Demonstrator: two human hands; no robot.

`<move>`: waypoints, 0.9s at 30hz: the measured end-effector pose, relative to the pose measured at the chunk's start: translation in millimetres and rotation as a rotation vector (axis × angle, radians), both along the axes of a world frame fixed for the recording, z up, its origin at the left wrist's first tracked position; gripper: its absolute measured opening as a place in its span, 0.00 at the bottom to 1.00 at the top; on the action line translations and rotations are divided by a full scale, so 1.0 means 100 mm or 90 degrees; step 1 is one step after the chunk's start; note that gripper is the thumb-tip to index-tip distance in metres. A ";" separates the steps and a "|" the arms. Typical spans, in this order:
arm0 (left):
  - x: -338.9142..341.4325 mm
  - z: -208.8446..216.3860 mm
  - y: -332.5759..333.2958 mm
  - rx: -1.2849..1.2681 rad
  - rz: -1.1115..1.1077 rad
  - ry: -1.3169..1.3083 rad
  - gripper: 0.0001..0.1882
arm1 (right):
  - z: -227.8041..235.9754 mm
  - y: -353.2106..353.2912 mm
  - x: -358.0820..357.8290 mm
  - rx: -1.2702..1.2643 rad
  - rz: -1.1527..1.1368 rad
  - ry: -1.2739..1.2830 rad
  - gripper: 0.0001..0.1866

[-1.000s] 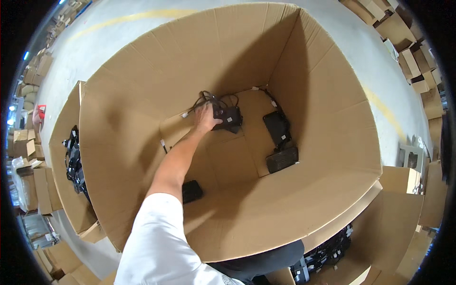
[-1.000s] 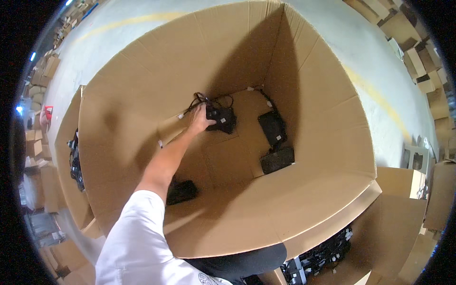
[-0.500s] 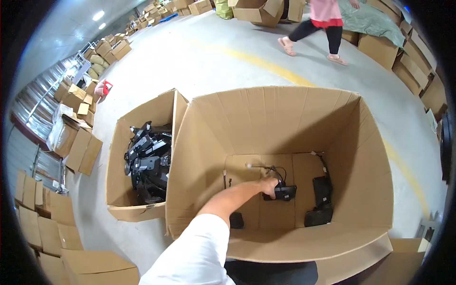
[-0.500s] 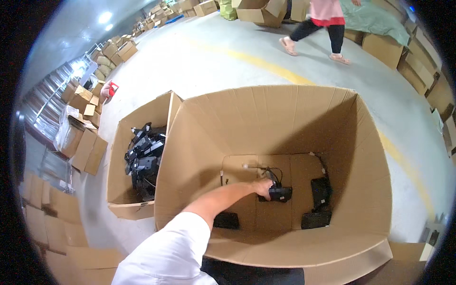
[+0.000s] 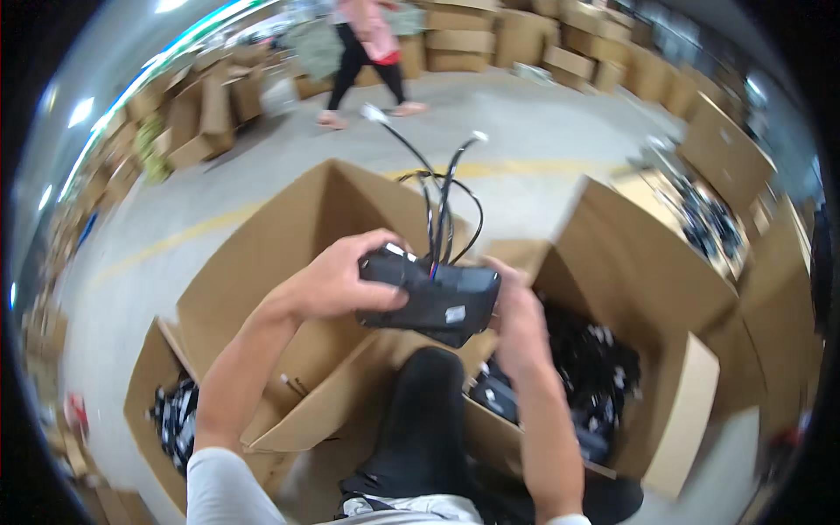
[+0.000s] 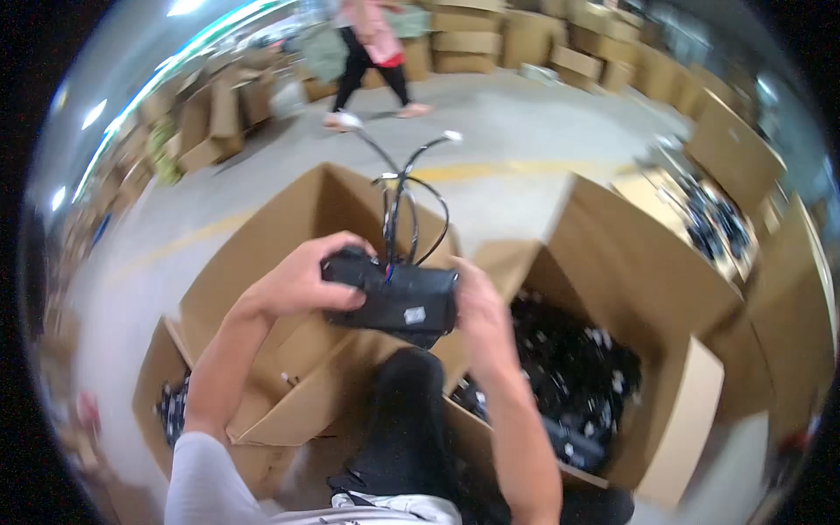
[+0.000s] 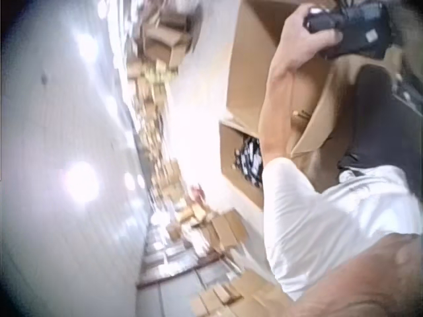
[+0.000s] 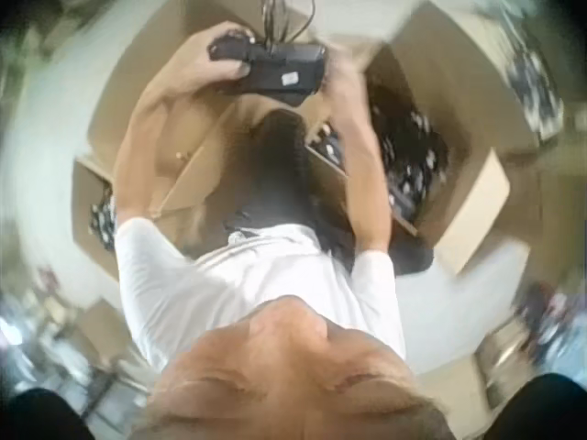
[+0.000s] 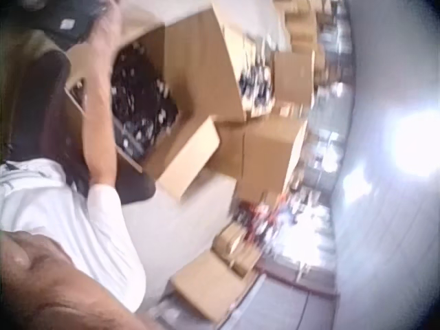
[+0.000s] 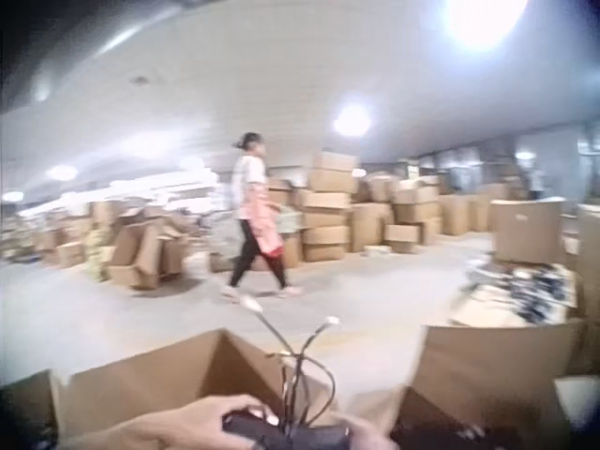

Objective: The person sits on the floor between two large cardboard boxes and repeatedly picks up black electronic devices from the left box. They inspect each device by turning it over in their hands and then place it into the right box. The process is repeated continuously throughout the video.

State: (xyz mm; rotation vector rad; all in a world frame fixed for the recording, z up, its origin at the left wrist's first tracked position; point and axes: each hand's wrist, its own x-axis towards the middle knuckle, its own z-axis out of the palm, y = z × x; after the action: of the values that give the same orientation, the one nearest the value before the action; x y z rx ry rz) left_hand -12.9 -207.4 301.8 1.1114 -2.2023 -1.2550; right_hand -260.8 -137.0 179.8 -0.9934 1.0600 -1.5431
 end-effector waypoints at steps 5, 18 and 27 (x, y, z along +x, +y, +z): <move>-0.85 -0.70 1.04 -0.135 0.064 0.106 0.35 | -0.46 0.87 -0.12 0.146 -0.181 -0.211 0.14; -1.10 -1.89 2.00 0.449 0.096 0.172 0.35 | -0.80 2.58 -0.35 0.116 -0.364 -0.009 0.25; -0.94 -2.03 2.06 0.366 0.133 0.234 0.35 | -0.84 2.67 -0.12 0.238 -0.199 -0.086 0.29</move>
State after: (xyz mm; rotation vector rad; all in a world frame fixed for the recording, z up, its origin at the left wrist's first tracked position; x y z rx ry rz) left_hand -107.0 -1.0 98.6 1.1498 -1.4531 -1.8775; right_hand -272.8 130.3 96.0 -0.4778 1.3916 -1.5548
